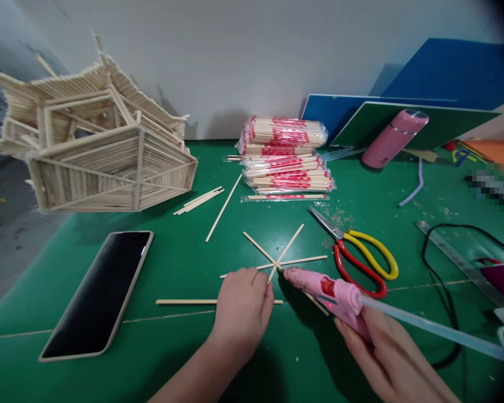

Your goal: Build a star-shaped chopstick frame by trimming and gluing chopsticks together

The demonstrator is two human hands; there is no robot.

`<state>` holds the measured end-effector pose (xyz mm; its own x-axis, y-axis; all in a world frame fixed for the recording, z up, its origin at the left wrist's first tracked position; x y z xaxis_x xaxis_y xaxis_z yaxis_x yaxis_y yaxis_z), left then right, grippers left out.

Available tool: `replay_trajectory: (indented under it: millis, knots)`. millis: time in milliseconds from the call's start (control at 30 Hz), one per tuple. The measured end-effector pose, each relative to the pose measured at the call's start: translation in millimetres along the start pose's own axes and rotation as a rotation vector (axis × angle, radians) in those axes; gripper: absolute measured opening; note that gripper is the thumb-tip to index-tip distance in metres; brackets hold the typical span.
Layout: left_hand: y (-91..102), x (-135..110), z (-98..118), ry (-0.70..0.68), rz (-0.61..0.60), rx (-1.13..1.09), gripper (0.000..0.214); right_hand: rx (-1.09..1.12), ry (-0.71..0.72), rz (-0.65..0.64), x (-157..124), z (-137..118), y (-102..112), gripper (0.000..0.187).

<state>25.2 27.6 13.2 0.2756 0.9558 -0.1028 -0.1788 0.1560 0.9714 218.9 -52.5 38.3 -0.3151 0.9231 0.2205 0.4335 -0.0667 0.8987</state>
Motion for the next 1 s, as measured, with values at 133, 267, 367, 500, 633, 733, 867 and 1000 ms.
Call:
replay_trajectory:
  millis: [133,267,367,500,633,733,867,1000]
  knots:
    - [1.8,0,1,-0.003,0.009,0.003,0.023,-0.003,-0.021,-0.001,-3,0,-4,0.032]
    - [0.9,1,1,-0.002,0.015,-0.003,0.023,0.003,-0.024,-0.026,-1,0,-8,0.029]
    - [-0.4,1,0,-0.003,0.015,-0.006,0.022,0.017,-0.02,-0.049,3,-2,-7,0.029]
    - [-0.6,0,0,0.001,0.009,-0.004,0.021,0.015,-0.047,-0.068,5,-4,-5,0.024]
    - [1.0,-1,1,0.002,-0.004,0.001,0.022,-0.042,-0.037,-0.04,-2,-2,-7,0.025]
    - [1.8,0,1,0.003,0.001,0.006,0.021,-0.095,-0.012,-0.015,-7,0,-8,0.027]
    - [1.6,0,0,-0.003,0.014,0.005,0.022,-0.097,0.005,-0.024,-7,1,-10,0.028]
    - [0.6,-1,0,0.004,0.008,0.003,0.022,-0.099,0.015,-0.012,-5,0,-10,0.029]
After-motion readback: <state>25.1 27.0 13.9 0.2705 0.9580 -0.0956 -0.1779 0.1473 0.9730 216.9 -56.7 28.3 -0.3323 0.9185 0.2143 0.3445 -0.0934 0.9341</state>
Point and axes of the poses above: each hand's wrist, its own x-axis towards the middle knuckle, its own y-axis out of the back of the hand, z = x × y, the point moved 1 cm from there along x, towards the middle knuckle, and after that the axes turned 11 degrees about y, right-handed, at the moved point
